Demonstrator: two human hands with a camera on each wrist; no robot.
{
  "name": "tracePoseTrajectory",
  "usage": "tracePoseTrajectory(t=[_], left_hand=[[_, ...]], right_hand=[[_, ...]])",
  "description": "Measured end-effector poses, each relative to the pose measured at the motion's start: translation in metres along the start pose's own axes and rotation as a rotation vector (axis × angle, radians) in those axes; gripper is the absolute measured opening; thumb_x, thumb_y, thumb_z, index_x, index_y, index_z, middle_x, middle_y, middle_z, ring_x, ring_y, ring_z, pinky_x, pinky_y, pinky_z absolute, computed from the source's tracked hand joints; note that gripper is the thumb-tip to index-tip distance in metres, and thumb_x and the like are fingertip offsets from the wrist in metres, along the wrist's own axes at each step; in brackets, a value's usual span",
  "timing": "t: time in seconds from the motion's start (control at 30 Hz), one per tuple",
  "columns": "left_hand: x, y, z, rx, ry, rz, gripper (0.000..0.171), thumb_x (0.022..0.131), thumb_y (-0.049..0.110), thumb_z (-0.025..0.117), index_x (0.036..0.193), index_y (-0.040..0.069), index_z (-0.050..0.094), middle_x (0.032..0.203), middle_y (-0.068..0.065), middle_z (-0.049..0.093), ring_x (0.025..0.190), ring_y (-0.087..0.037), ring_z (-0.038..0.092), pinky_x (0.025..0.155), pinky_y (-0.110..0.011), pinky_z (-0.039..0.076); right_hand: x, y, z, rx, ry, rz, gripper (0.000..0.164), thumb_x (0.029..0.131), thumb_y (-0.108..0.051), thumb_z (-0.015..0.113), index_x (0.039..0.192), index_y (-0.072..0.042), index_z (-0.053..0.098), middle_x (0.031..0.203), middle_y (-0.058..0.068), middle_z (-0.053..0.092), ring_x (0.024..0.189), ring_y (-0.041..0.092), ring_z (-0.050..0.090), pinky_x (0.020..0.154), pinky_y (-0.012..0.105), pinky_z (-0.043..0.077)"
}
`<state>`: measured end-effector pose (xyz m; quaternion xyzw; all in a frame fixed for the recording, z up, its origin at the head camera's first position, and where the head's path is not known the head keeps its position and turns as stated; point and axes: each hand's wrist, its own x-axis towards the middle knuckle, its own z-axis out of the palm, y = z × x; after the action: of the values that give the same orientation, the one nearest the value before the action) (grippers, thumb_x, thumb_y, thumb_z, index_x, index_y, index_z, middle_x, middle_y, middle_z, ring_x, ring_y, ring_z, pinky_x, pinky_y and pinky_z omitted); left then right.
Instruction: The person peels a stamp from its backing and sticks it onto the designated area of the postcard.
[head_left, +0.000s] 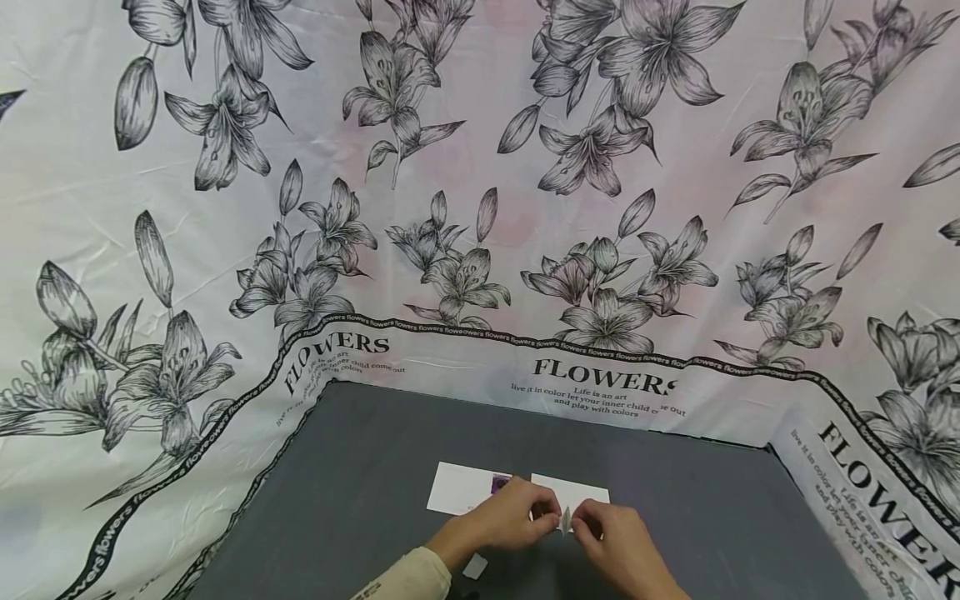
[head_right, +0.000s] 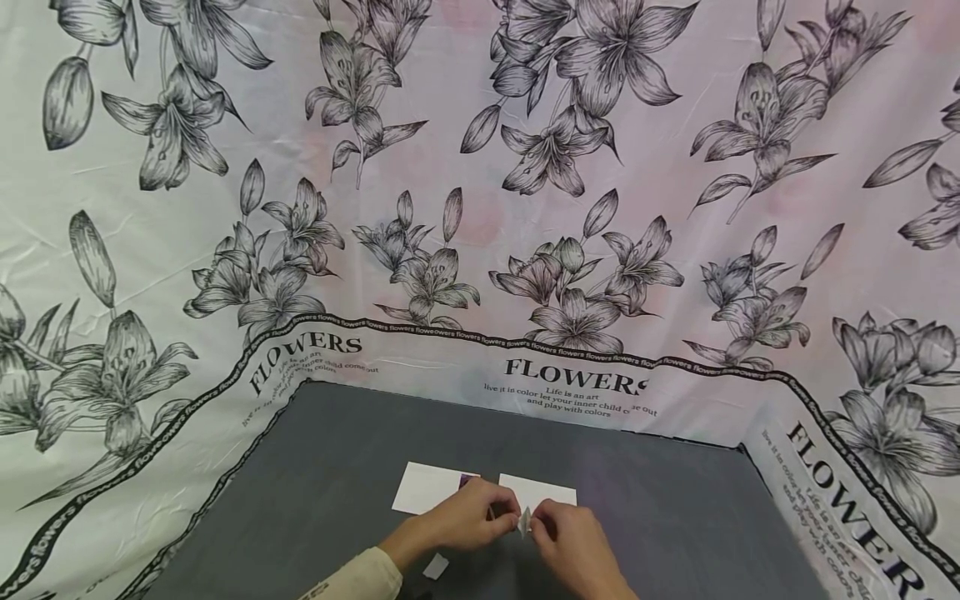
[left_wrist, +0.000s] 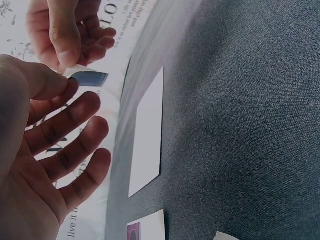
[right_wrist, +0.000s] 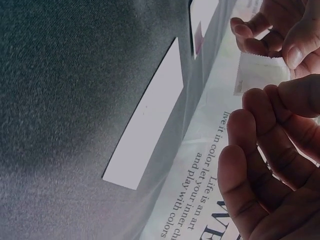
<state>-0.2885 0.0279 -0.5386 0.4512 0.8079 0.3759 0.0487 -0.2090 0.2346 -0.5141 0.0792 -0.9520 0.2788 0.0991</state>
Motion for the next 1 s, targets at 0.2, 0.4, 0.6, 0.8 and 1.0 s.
tracePoseTrajectory(t=[0.2, 0.4, 0.6, 0.8, 1.0], left_hand=[[-0.002, 0.0, -0.002, 0.003, 0.003, -0.035, 0.012, 0.106, 0.014, 0.068, 0.101, 0.012, 0.079, 0.083, 0.013, 0.071, 0.072, 0.01, 0.056, 0.068, -0.009, 0.047], [-0.005, 0.001, -0.009, 0.016, 0.023, -0.077, 0.012, 0.106, 0.016, 0.068, 0.099, 0.015, 0.078, 0.083, 0.015, 0.07, 0.073, 0.01, 0.058, 0.068, -0.011, 0.048], [-0.006, 0.0, -0.011, -0.008, 0.051, -0.115, 0.012, 0.104, 0.018, 0.069, 0.097, 0.017, 0.078, 0.082, 0.017, 0.069, 0.071, 0.007, 0.058, 0.064, -0.014, 0.048], [-0.007, -0.002, -0.01, -0.025, 0.057, -0.122, 0.013, 0.104, 0.019, 0.069, 0.095, 0.019, 0.077, 0.083, 0.016, 0.07, 0.069, 0.007, 0.057, 0.062, -0.014, 0.047], [-0.006, -0.002, -0.01, -0.014, 0.061, -0.134, 0.011, 0.104, 0.021, 0.07, 0.095, 0.021, 0.077, 0.083, 0.017, 0.07, 0.07, 0.006, 0.057, 0.063, -0.015, 0.047]], right_hand=[[-0.001, 0.003, -0.002, -0.02, 0.019, 0.019, 0.022, 0.093, -0.008, 0.081, 0.079, -0.022, 0.072, 0.067, -0.016, 0.058, 0.06, -0.002, 0.045, 0.059, 0.023, 0.043], [-0.006, 0.008, -0.004, -0.035, 0.031, 0.038, 0.023, 0.092, -0.007, 0.081, 0.077, -0.023, 0.072, 0.065, -0.016, 0.057, 0.059, -0.001, 0.045, 0.058, 0.023, 0.043], [-0.011, 0.016, -0.003, -0.064, 0.006, 0.004, 0.021, 0.091, -0.008, 0.08, 0.076, -0.021, 0.072, 0.065, -0.015, 0.057, 0.058, -0.002, 0.043, 0.057, 0.023, 0.042], [-0.013, 0.043, 0.015, -0.015, -0.071, -0.111, 0.016, 0.092, -0.012, 0.079, 0.078, -0.019, 0.074, 0.067, -0.017, 0.06, 0.06, -0.004, 0.044, 0.056, 0.025, 0.042], [-0.011, 0.12, 0.074, -0.029, -0.076, -0.249, 0.024, 0.089, -0.013, 0.08, 0.072, -0.027, 0.068, 0.063, -0.025, 0.051, 0.057, -0.006, 0.042, 0.052, 0.024, 0.036]])
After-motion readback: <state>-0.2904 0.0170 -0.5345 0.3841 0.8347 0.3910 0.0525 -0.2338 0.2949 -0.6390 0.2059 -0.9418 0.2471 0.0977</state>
